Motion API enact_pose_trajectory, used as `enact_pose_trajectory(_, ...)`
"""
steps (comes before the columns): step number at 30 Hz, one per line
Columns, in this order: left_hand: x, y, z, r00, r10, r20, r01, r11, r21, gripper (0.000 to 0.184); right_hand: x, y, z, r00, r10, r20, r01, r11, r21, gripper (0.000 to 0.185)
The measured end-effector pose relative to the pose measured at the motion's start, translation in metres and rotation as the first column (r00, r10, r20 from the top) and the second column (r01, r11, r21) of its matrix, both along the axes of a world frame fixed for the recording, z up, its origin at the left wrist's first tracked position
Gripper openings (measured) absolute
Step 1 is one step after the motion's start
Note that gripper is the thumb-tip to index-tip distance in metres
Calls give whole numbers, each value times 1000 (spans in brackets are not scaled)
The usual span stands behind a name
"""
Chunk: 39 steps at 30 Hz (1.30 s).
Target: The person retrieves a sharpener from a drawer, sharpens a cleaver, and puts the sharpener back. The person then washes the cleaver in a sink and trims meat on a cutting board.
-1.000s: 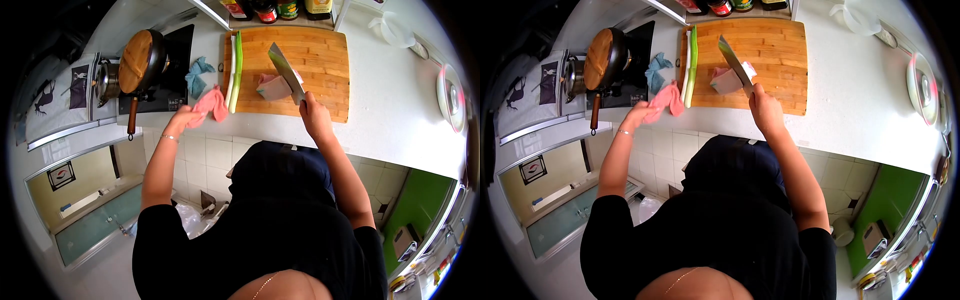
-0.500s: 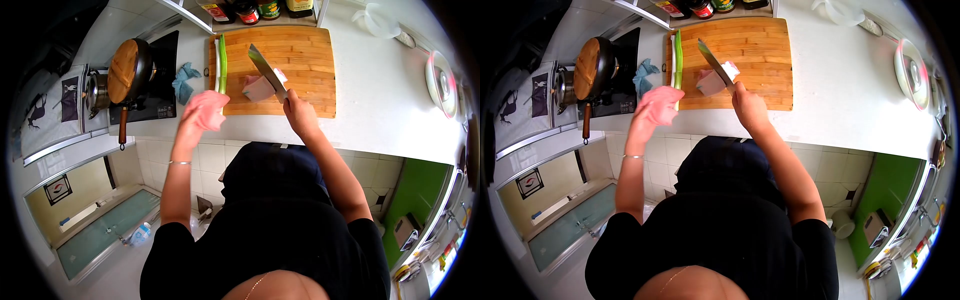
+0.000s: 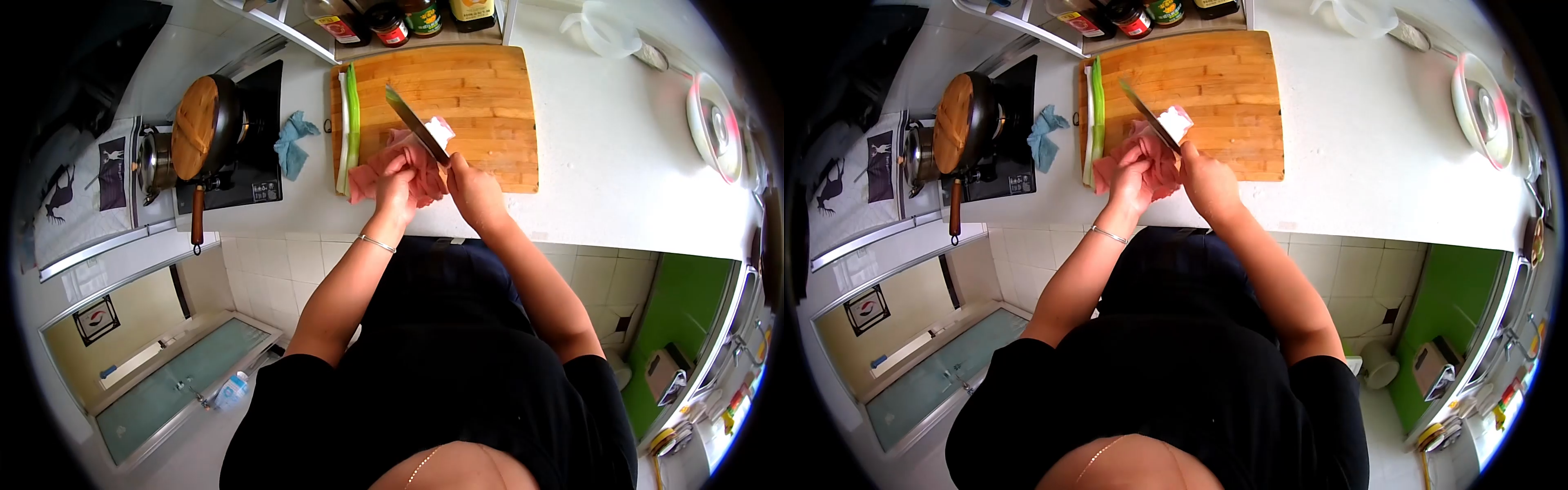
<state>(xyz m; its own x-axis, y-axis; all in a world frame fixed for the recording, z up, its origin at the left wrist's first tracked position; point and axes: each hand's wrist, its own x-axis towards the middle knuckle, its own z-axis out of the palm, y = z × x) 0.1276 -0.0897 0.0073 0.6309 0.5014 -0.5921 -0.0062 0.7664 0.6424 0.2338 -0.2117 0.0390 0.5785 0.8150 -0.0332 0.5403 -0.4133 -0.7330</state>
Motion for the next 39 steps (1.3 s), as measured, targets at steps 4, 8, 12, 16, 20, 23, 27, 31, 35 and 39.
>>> enact_pose_trajectory(4, 6, -3, -5, 992, 123, -11, -121, 987, 102, 15, -2, 1, -1, 999, 18, 46, -20, 999, 32, 10)
enact_pose_trajectory(8, 11, -1, -6, 976, 164, -143, -127, 963, 237, 15, -3, 1, -2, 998, 44, 45, -47, 997, 68, 9)
enact_pose_trajectory(12, 10, 1, 4, 976, 104, -192, 3, 874, 486, 12, -3, 0, -2, 999, 51, -8, -51, 998, 33, 9)
enact_pose_trajectory(16, 10, 3, 9, 983, 11, -184, 76, 886, 458, 6, -2, -2, -6, 998, 55, -24, -52, 994, 100, 8)
enact_pose_trajectory(20, 10, 10, -4, 986, 7, -166, 90, 818, 568, 6, 0, -4, -5, 996, 91, -19, -88, 990, 107, 9)
enact_pose_trajectory(23, 7, 15, -23, 945, 123, -304, 131, 710, 692, 11, -5, -5, -3, 995, 90, -30, -85, 987, 136, 10)
enact_pose_trajectory(27, 3, 16, -30, 932, 171, -320, 86, 754, 651, 15, -8, -5, 2, 994, 108, -34, -105, 991, 78, 9)
enact_pose_trajectory(31, 8, -1, 1, 926, 228, -300, 14, 775, 632, 21, -12, -4, 1, 997, 69, -38, -68, 997, 32, 10)
enact_pose_trajectory(35, -1, 3, -17, 962, 133, -237, 82, 690, 720, 24, -10, -4, -1, 997, 75, -33, -74, 997, 26, 10)
enact_pose_trajectory(39, -8, 26, -35, 905, 18, -425, 333, 590, 735, 26, -9, -6, -6, 995, 48, -85, -42, 996, 77, 10)
